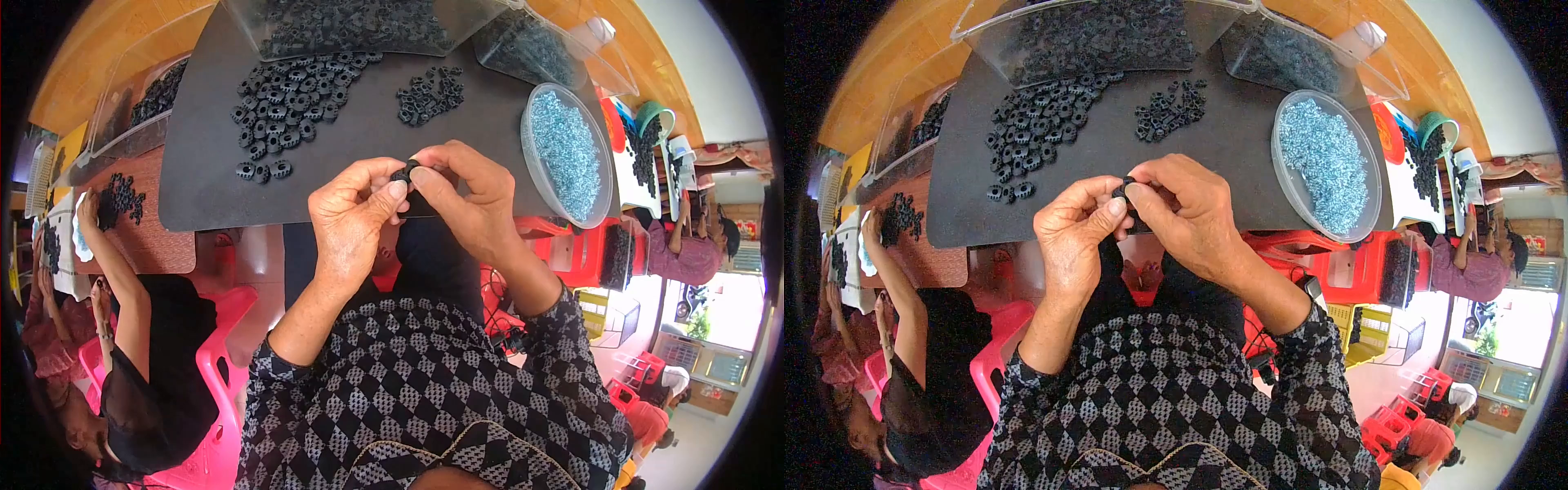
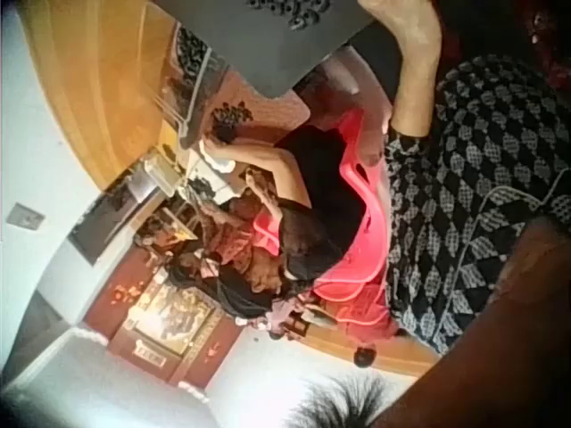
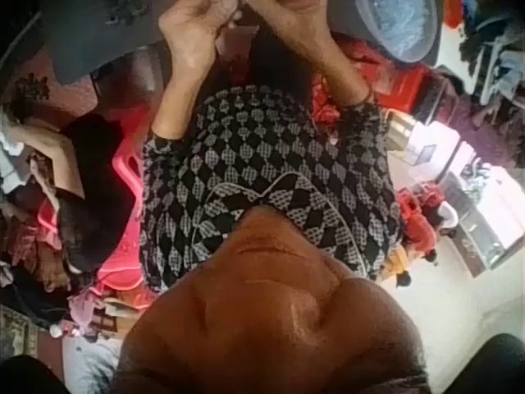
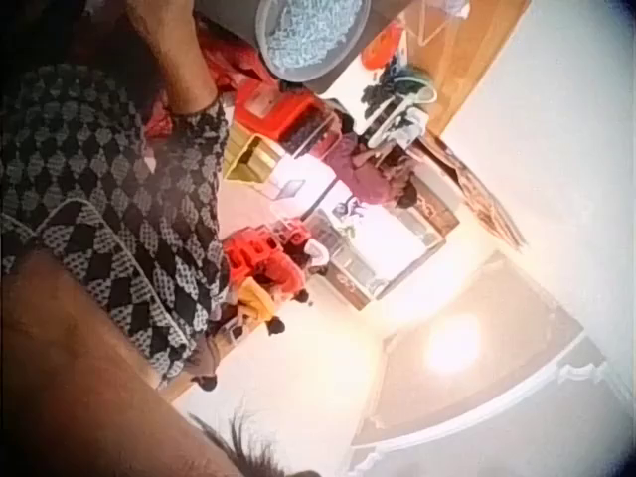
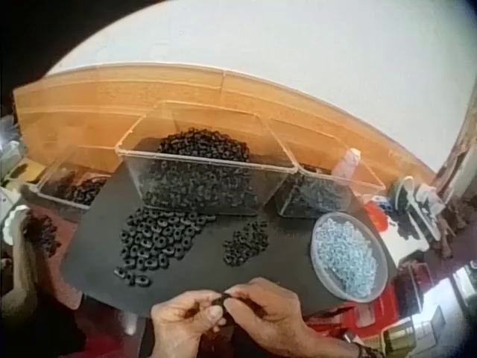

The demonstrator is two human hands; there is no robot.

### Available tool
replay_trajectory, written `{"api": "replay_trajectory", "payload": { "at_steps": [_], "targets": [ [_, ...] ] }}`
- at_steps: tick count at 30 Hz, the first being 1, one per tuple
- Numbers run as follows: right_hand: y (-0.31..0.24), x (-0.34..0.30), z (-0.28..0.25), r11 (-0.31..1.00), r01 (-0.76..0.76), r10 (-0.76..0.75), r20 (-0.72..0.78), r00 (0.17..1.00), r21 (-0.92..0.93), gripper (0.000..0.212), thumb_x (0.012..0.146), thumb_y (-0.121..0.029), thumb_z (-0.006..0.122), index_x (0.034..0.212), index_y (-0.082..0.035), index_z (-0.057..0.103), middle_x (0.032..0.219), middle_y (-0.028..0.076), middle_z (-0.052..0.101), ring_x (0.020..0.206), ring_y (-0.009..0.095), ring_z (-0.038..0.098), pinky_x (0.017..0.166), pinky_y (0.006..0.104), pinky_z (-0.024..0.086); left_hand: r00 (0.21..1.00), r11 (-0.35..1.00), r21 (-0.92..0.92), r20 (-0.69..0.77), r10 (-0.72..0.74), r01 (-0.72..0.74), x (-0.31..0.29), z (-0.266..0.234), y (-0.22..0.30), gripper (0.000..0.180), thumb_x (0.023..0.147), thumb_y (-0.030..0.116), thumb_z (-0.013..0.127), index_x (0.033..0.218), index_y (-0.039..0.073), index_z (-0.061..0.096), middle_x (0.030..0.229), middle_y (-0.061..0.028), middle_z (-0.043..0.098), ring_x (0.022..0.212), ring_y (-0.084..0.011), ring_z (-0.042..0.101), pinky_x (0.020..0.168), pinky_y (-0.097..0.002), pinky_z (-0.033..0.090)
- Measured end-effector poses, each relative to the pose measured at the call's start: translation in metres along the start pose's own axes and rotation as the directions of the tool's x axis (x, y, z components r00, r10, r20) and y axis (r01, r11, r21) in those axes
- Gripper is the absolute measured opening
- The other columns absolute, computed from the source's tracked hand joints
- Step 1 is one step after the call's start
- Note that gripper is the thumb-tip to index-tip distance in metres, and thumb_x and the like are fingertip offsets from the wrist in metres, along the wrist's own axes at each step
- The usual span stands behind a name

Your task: Assembling small black plastic components by manually inserting tiny blue beads into them.

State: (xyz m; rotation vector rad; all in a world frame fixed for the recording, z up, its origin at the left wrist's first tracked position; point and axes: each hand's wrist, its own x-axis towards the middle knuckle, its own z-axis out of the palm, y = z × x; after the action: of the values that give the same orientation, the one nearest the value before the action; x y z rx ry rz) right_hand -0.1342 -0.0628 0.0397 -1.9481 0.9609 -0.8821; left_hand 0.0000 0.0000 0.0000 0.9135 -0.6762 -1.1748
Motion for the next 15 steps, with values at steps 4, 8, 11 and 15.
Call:
{"api": "replay_trajectory", "payload": {
  "at_steps": [4,8,11,15],
  "targets": [
    [0.001,0.0044,-0.0018,0.961,0.247,-0.253,-0.034,0.967,-0.126,0.007,0.079,-0.005,0.064,0.083,0.0,0.063,0.068,0.009,0.057,0.059,0.022,0.054,0.053,0.0323,0.042,1.0,1.0,0.03,-0.008,0.008,-0.008,-0.0012,0.0026,0.0035,0.017,0.084,0.0,0.063,0.101,-0.003,0.064,0.082,-0.0042,0.066,0.066,-0.006,0.057,0.058,-0.0187,0.048],
    [-0.0023,0.0044,-0.0042,0.969,0.21,-0.21,0.009,0.978,-0.13,0.007,0.079,-0.005,0.063,0.084,0.0,0.063,0.068,0.009,0.057,0.059,0.022,0.054,0.054,0.0327,0.042,1.0,1.0,0.023,0.005,0.007,-0.007,-0.0026,0.0014,0.0018,0.016,0.084,-0.001,0.064,0.1,-0.004,0.064,0.081,-0.0036,0.065,0.066,-0.0058,0.056,0.058,-0.0188,0.047],
    [-0.0042,0.0047,-0.0032,0.97,0.209,-0.213,-0.019,0.977,-0.121,0.008,0.08,-0.005,0.063,0.086,0.0,0.062,0.067,0.009,0.056,0.059,0.023,0.055,0.054,0.0327,0.042,1.0,1.0,0.028,0.004,-0.002,0.002,-0.0042,0.0018,0.0026,0.017,0.083,-0.001,0.064,0.1,-0.004,0.064,0.079,-0.0029,0.063,0.066,-0.006,0.056,0.058,-0.0186,0.047],
    [-0.0037,0.0045,-0.0062,0.958,0.247,-0.245,0.031,0.969,-0.143,0.008,0.079,-0.004,0.063,0.086,0.0,0.062,0.067,0.01,0.056,0.06,0.024,0.055,0.054,0.0333,0.042,1.0,0.999,0.031,0.013,0.021,-0.022,-0.0048,0.0028,0.0022,0.016,0.083,-0.001,0.064,0.099,-0.005,0.064,0.078,-0.0027,0.062,0.065,-0.0062,0.055,0.058,-0.0186,0.046]
  ]
}}
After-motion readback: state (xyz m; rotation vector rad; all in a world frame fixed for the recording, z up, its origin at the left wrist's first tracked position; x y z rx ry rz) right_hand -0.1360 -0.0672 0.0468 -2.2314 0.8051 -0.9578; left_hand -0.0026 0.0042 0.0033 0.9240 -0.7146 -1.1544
